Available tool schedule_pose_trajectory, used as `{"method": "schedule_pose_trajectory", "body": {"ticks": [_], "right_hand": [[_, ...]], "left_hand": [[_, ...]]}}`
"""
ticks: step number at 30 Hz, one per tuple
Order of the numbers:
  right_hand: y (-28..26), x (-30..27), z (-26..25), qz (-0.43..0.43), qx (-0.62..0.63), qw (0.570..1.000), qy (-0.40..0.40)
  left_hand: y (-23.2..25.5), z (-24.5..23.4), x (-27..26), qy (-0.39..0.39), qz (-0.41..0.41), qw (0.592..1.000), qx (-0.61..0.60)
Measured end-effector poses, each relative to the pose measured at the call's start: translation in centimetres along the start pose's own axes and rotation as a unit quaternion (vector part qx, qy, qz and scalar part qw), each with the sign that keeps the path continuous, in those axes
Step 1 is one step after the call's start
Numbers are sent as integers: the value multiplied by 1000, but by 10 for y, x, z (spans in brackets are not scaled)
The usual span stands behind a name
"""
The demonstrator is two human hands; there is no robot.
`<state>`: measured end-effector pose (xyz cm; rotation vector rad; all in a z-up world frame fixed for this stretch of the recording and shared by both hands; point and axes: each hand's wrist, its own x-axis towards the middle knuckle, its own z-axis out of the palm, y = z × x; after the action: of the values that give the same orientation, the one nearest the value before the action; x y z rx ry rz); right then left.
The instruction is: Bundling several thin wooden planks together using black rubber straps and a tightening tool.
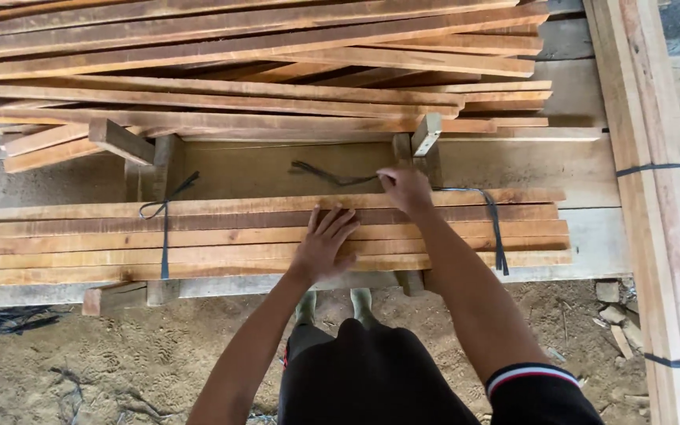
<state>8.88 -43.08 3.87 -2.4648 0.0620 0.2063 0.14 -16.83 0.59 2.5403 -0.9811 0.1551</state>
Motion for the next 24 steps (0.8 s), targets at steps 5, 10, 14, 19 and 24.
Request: {"method": "schedule_pose_trajectory", "body": {"ticks": [5, 10, 14, 19, 24], "right_hand": [[2, 0, 6, -31, -26, 999, -16], [-5, 3, -3, -17, -25, 998, -63], [5, 5, 7, -21, -27, 997, -70], [5, 9, 13, 16, -23, 998, -59], [1, 12, 9, 23, -13, 998, -62]], "left_hand": [[4, 8, -5, 19, -4, 999, 37], [7, 0, 0, 63, 4, 997, 39], [18, -13, -7, 105, 49, 991, 61], [10, 61, -65, -114, 45, 992, 39], [26, 85, -99, 51, 256, 965, 31]]}}
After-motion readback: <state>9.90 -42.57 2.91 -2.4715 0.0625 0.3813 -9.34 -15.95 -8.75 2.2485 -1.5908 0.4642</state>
